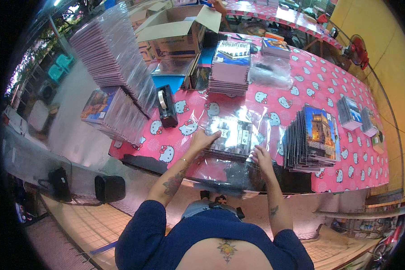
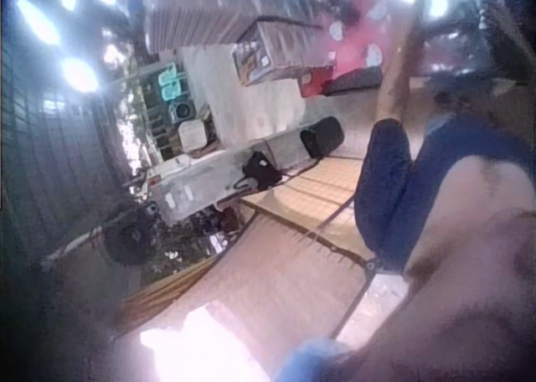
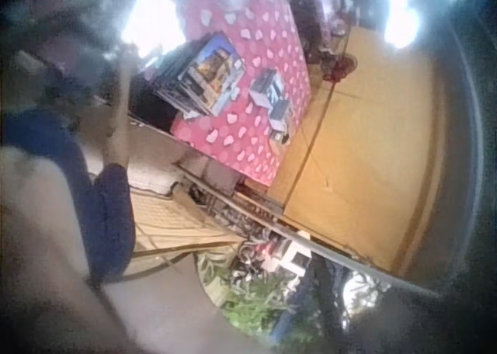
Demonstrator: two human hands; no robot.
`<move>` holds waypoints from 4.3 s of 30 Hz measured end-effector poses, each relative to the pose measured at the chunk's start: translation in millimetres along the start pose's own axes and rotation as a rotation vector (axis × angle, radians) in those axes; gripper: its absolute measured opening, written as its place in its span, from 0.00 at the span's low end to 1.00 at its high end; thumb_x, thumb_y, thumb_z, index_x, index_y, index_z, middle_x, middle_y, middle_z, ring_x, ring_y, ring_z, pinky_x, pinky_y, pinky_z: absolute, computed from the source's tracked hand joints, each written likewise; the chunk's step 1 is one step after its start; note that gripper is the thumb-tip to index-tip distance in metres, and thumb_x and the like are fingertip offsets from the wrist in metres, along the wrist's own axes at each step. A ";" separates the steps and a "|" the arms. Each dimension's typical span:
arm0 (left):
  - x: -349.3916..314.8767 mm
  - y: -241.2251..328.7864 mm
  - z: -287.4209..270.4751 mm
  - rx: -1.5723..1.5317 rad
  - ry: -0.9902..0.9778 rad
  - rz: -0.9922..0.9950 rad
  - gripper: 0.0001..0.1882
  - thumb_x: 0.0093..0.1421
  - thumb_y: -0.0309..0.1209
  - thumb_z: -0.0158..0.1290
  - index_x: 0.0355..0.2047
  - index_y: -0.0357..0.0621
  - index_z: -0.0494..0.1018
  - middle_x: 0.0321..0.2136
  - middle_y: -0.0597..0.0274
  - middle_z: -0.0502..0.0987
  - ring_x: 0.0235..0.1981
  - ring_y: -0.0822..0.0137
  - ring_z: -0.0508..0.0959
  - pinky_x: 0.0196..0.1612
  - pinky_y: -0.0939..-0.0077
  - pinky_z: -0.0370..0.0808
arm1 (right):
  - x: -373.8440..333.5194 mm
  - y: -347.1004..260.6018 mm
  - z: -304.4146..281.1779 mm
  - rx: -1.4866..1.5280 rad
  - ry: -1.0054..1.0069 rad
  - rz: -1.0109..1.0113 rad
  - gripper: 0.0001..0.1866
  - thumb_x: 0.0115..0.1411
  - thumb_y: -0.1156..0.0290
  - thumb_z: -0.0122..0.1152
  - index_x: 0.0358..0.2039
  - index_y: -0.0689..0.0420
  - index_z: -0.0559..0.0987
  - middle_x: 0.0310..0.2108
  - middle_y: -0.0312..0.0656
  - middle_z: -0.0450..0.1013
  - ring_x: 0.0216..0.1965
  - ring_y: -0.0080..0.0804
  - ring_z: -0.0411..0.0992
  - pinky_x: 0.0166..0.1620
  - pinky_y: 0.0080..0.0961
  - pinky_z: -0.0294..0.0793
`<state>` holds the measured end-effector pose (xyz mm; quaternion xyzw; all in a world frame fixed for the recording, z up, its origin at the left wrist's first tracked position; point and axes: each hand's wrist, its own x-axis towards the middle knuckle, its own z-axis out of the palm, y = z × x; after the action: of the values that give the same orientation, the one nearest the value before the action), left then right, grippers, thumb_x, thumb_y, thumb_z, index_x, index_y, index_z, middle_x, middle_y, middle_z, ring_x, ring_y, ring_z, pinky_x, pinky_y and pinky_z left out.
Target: The person packages stacks of notebooks into plastic sleeves and organizes them on the table. They also move packaged stacks into a cardboard box.
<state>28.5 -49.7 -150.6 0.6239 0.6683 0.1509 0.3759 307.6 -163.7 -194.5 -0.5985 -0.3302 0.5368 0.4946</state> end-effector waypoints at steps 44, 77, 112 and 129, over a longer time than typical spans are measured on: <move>85.3 40.2 -91.2 0.066 0.146 0.585 0.15 0.61 0.41 0.52 0.30 0.41 0.79 0.26 0.47 0.79 0.31 0.47 0.80 0.37 0.55 0.74 | -36.3 -20.6 148.5 -1.245 0.027 -0.786 0.30 0.58 0.49 0.58 0.57 0.49 0.71 0.59 0.45 0.65 0.62 0.42 0.61 0.62 0.54 0.53; 22.1 29.5 -2.6 0.311 0.118 1.076 0.08 0.55 0.29 0.54 0.35 0.44 0.77 0.30 0.50 0.76 0.31 0.48 0.78 0.34 0.56 0.76 | -24.5 -27.4 143.2 -1.490 -0.156 -0.578 0.40 0.59 0.40 0.52 0.67 0.48 0.60 0.68 0.49 0.52 0.69 0.49 0.48 0.62 0.69 0.46; -58.1 -23.0 3.6 0.613 0.420 0.861 0.21 0.63 0.33 0.47 0.52 0.31 0.69 0.59 0.42 0.66 0.61 0.42 0.64 0.62 0.54 0.61 | -1.9 -25.2 74.1 -1.441 -0.135 -0.919 0.32 0.50 0.55 0.64 0.52 0.60 0.72 0.47 0.42 0.71 0.48 0.37 0.71 0.49 0.37 0.69; 65.0 -136.9 -106.5 -0.998 0.700 0.201 0.05 0.58 0.32 0.59 0.30 0.44 0.79 0.23 0.68 0.77 0.20 0.76 0.74 0.17 0.79 0.68 | -10.1 -40.6 73.1 -1.408 -0.113 -1.043 0.31 0.52 0.54 0.64 0.52 0.61 0.73 0.44 0.44 0.72 0.48 0.40 0.71 0.49 0.35 0.70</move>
<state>-139.7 16.2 -191.3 0.3463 0.5387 0.6759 0.3647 240.2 -143.8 -148.1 -0.5099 -0.8402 -0.0575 0.1756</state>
